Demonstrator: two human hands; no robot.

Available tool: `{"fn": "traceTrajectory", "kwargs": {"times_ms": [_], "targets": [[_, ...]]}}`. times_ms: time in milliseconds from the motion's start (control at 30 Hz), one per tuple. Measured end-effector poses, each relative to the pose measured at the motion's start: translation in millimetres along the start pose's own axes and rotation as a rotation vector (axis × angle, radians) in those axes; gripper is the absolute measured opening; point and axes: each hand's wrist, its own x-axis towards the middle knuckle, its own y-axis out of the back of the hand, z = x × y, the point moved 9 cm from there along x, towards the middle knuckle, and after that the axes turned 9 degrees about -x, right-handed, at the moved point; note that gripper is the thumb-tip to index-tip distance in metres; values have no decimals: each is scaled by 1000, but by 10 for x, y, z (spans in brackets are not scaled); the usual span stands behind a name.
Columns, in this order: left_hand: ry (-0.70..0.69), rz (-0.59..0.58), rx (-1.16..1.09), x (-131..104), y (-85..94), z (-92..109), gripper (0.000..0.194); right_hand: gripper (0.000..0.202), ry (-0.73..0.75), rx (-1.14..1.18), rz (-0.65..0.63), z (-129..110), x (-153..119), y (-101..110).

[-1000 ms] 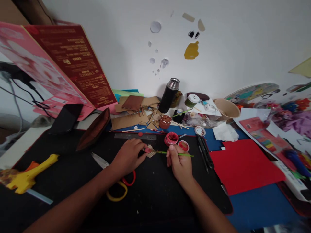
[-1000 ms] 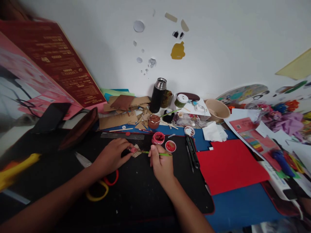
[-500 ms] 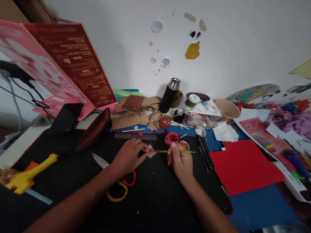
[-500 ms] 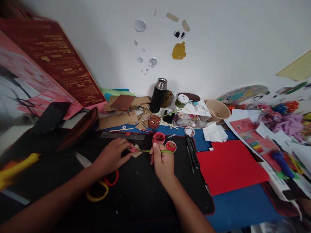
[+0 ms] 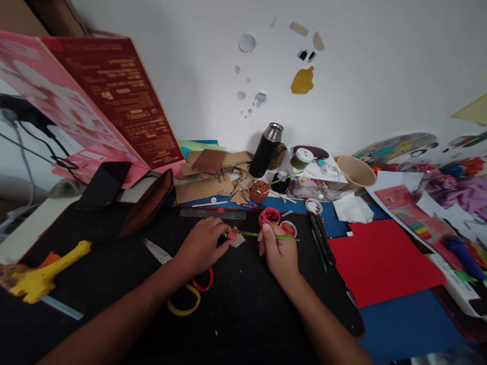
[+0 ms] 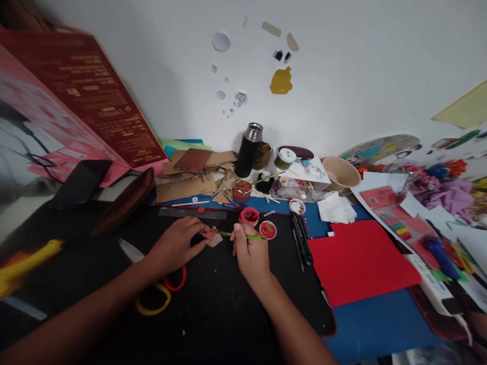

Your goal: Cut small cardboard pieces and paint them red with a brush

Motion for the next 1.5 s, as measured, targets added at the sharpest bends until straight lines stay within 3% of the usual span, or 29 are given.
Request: {"fn": "traceTrajectory", "kwargs": {"times_ms": [600, 900, 1167, 1500], "targets": [[-7, 14, 26, -5, -22, -10, 8, 46, 86, -47, -50, -100, -153, 34], [-19, 21, 47, -5, -10, 13, 9, 44, 10, 40, 9, 10, -133, 93], [-26, 24, 67, -12, -33, -1, 10, 43, 114, -116, -33, -113, -73, 21], [-21, 38, 78, -14, -24, 5, 11, 44, 102, -48, -36, -103, -185, 89]]}}
